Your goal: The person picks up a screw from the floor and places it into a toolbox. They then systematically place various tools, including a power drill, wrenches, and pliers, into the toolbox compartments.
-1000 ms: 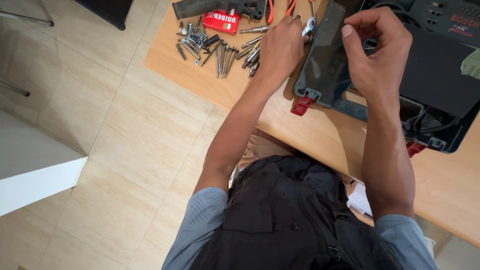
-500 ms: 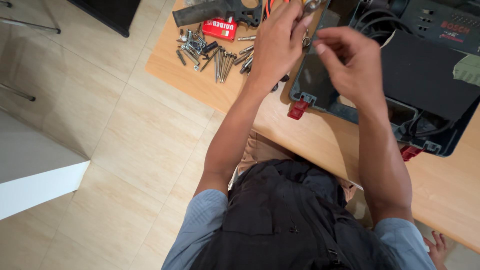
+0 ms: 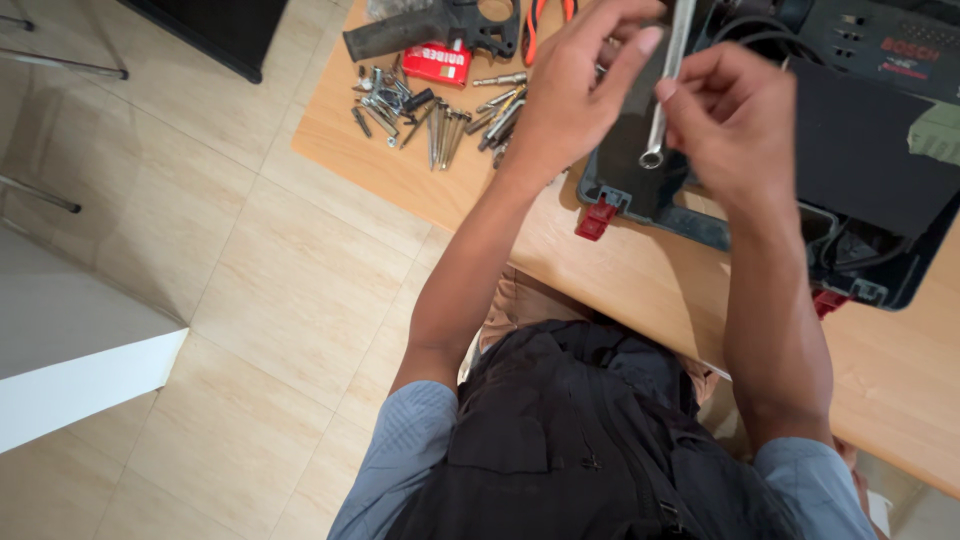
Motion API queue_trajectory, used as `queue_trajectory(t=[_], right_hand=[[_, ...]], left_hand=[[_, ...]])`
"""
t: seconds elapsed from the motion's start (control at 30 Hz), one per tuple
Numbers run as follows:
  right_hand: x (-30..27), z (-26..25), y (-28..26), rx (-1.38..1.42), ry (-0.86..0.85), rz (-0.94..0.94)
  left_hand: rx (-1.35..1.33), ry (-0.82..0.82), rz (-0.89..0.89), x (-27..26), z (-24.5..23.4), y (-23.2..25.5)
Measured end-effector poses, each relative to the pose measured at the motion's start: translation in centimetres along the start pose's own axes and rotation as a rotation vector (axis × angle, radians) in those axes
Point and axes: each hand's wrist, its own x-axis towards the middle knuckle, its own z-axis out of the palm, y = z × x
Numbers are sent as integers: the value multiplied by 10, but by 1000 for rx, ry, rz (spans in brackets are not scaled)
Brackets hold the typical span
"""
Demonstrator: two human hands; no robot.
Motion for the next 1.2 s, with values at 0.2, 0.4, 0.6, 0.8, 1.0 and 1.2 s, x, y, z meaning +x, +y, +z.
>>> queue_trajectory(t=[0.2, 0.4, 0.6, 0.8, 1.0, 1.2], right_hand=[[2, -7, -12, -101, 27, 126], [3, 24, -7, -384, -1, 147], [3, 33, -4, -635, 8, 21], [1, 40, 9, -742, 0, -160], [8, 21, 9, -513, -9, -95], [13, 1, 2, -192, 40, -26]], left_hand=[[846, -26, 88, -18, -7, -31], [1017, -142, 66, -25, -9, -55], [1026, -142, 37, -23, -5, -65], [966, -228, -103, -17, -4, -71], [852, -181, -191, -16, -8, -64], [616, -60, -57, -8, -24, -40]])
